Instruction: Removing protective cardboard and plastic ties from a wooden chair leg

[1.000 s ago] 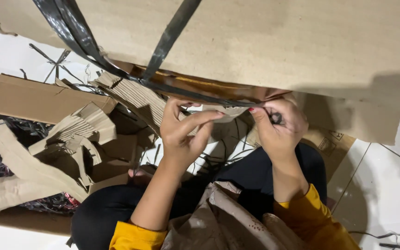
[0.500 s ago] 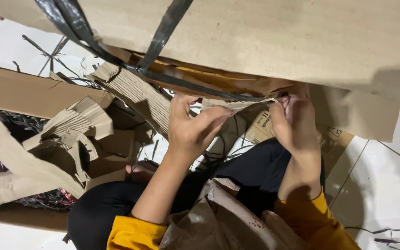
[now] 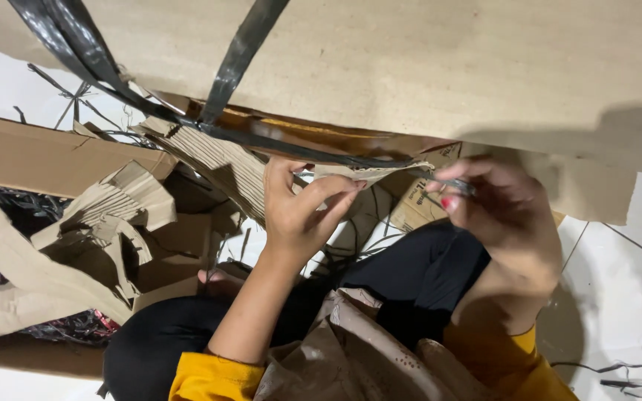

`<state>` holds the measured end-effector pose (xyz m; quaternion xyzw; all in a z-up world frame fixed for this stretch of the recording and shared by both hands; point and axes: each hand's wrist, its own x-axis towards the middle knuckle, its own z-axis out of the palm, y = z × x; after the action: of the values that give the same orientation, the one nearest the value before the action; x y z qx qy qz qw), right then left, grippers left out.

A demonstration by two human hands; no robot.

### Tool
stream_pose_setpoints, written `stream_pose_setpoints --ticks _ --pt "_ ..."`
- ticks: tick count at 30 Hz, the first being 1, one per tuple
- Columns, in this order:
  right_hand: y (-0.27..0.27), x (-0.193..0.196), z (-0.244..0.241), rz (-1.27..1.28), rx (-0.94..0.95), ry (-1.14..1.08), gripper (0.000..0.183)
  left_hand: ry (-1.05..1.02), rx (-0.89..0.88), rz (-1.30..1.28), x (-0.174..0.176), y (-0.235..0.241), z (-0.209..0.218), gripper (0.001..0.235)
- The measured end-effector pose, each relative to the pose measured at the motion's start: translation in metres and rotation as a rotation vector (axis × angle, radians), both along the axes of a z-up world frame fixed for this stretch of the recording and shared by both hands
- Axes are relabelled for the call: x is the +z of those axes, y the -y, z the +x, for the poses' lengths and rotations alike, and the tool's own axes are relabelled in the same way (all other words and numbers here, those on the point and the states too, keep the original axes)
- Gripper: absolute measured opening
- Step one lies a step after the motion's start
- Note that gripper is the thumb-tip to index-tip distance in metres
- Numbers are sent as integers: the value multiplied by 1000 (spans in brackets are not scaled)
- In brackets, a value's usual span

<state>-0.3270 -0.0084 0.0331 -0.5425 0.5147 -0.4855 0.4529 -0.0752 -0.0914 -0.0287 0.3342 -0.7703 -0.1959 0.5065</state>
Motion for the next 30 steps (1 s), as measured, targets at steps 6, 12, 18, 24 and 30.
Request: stream_pose_setpoints --ticks 6,12,18,24,30 --pt "-7 26 7 69 100 -75 24 7 111 3 1 -9 -3 5" --pt "-7 29 10 -119 220 117 35 -79 191 -17 8 -17 -8 15" --pt "-14 18 24 25 -86 107 47 -122 169 9 12 -18 -3 9" --pt "18 -55 56 -326 -455 107 32 -246 173 38 3 -14 -4 19" --pt "32 -117 55 -485 -571 -156 35 -296 136 63 -5 -13 -4 19"
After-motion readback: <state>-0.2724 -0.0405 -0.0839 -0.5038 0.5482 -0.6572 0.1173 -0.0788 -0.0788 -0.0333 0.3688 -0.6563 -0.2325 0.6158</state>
